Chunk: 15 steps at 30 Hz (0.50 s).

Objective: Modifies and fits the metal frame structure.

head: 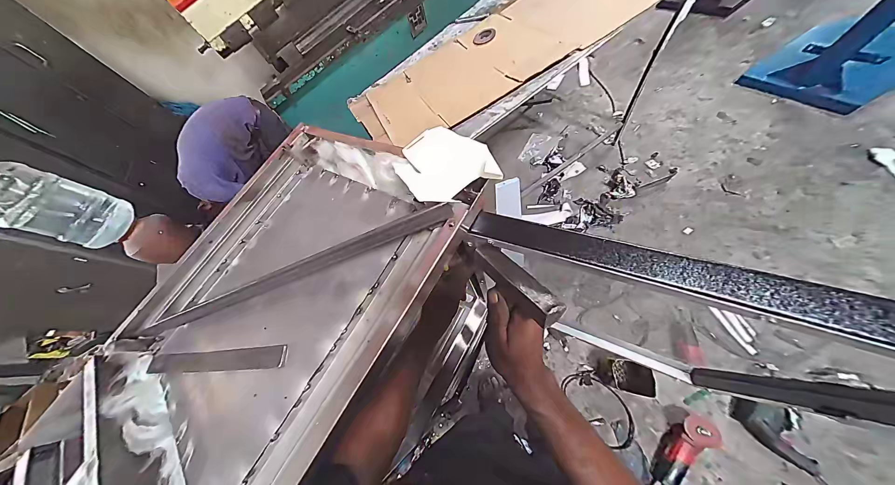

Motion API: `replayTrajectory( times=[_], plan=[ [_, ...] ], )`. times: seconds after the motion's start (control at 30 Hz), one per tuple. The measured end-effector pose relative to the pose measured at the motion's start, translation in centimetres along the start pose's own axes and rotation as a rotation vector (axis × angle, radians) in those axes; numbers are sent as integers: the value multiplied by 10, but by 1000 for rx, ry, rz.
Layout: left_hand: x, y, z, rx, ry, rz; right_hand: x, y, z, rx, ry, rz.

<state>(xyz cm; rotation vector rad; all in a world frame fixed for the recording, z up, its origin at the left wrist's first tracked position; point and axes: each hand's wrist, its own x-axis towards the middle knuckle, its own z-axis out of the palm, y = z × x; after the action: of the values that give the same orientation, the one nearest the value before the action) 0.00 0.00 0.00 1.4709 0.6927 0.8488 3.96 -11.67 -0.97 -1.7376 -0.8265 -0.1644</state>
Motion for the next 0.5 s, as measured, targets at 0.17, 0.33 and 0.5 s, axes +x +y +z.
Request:
replayTrajectory(
  times=[0.17, 0.33, 0.5],
  plan=[
    [-6, -11, 0, 12, 21, 67, -7, 6, -13, 88, -47, 3],
    [-11, -11, 2, 39, 63, 96, -20, -23, -74, 201, -185, -155],
    [-25, -16, 12, -125, 179, 150, 41, -119, -98, -97, -301, -603]
  ],
)
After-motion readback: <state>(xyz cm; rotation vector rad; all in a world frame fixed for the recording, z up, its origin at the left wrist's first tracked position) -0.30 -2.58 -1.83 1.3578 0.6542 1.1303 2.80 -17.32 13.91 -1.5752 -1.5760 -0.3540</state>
